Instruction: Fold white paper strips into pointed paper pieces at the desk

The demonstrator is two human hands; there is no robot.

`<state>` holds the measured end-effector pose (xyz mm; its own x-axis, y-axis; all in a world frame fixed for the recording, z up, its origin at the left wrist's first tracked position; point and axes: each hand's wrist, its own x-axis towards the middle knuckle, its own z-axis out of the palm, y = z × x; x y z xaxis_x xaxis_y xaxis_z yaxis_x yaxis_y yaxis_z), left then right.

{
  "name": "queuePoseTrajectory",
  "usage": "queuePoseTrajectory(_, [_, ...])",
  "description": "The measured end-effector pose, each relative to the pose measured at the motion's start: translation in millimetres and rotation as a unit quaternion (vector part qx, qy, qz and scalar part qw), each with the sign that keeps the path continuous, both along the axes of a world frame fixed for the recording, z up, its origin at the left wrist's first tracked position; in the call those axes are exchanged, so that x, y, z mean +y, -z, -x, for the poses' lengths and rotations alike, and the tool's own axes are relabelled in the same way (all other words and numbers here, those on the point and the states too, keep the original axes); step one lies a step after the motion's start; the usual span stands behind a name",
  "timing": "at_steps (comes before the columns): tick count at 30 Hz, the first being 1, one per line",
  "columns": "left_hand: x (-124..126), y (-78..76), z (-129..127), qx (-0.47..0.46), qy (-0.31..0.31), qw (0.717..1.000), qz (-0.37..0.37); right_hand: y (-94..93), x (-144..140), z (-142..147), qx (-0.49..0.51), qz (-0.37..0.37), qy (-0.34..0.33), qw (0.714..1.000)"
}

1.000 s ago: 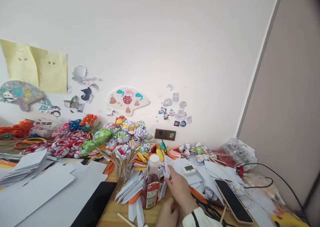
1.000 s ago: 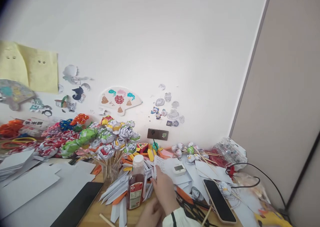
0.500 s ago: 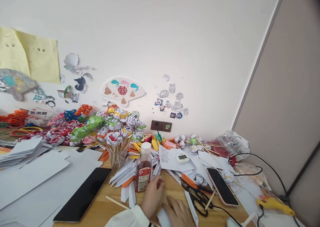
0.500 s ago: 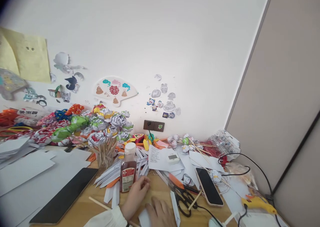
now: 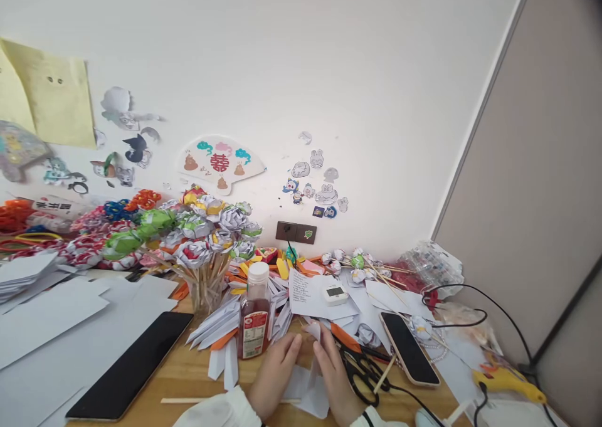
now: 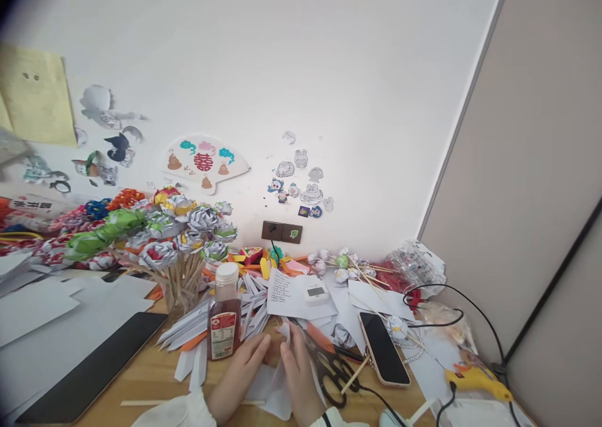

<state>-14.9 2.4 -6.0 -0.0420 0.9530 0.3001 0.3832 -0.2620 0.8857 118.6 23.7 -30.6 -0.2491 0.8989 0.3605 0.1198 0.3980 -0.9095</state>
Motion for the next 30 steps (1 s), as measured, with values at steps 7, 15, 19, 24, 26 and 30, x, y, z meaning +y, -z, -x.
queuePoseTrajectory(7, [-1, 2.1, -8, -0.006, 0.007, 0.999, 0.035, -18.3, -7, 1, -0.093, -0.057, -0.076, 0.991])
queuePoseTrajectory(15, [12, 8.3, -3, -0.122, -0.038, 0.989, 0.081, 34.3, 35, 5, 0.082, -0.024, -0.019, 0.996])
queuePoseTrajectory(19, [23, 7.3, -12, -0.144, -0.006, 0.988, 0.060, 43.3, 47, 6, 0.079, -0.014, 0.007, 0.997])
queuePoseTrajectory(24, [29, 12.2, -15, -0.183, -0.018, 0.982, 0.041, 35.9, 42, 3, 0.026, -0.065, 0.058, 0.996])
queuePoseTrajectory(26, [30, 12.4, -13, -0.177, -0.028, 0.983, 0.049, 33.2, 38, 4, 0.027, -0.074, 0.065, 0.995])
queuePoseTrajectory(30, [32, 12.5, -13, -0.157, 0.011, 0.986, 0.057, 30.8, 35, 10, 0.092, -0.010, 0.022, 0.995])
